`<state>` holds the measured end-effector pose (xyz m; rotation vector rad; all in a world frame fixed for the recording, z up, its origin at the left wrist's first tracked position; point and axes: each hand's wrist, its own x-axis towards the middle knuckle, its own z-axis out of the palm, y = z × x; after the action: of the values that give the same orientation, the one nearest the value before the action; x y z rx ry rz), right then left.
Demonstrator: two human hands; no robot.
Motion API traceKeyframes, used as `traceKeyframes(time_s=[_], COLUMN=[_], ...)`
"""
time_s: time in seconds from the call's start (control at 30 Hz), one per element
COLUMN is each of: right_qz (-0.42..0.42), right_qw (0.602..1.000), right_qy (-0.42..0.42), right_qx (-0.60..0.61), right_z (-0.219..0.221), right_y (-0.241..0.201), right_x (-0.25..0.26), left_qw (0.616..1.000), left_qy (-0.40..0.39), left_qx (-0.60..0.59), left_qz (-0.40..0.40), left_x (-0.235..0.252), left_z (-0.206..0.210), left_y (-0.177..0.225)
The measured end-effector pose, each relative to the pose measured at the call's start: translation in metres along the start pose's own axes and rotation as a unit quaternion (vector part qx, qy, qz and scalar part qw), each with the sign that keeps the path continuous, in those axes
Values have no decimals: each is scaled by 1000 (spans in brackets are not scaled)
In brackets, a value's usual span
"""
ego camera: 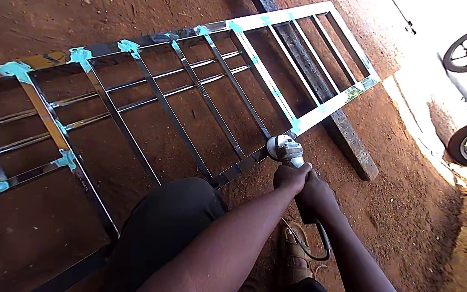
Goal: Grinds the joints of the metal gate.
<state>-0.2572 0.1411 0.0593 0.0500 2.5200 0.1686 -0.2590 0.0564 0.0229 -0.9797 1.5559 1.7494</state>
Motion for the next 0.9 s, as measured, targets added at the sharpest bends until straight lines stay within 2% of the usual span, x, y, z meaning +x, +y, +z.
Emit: traceKeyframes(time_s=[0.1, 0.33, 0.53, 0.8, 0.9], right_qz=[21, -7, 46, -22, -14], right_qw=[1000, 1000, 999, 1000, 1000], right_qy=[-21, 11, -16, 18, 13], right_qx=[1, -17, -9, -4, -2], right_z=[1, -7, -1, -13, -10], right_y=[6, -3, 14, -6, 3], right_x=[-16, 12, -15, 27, 17], left_qw=[999, 1000, 999, 997, 998], left_qy=[-27, -3, -50, 28, 11], left_qx=[16, -24, 6, -65, -60], left_qz=[-13, 7, -9, 20, 15], left_x=[-9, 10, -5, 24, 18], left_z=[7, 0, 18, 3, 10], left_y=[-10, 7, -10, 10, 4])
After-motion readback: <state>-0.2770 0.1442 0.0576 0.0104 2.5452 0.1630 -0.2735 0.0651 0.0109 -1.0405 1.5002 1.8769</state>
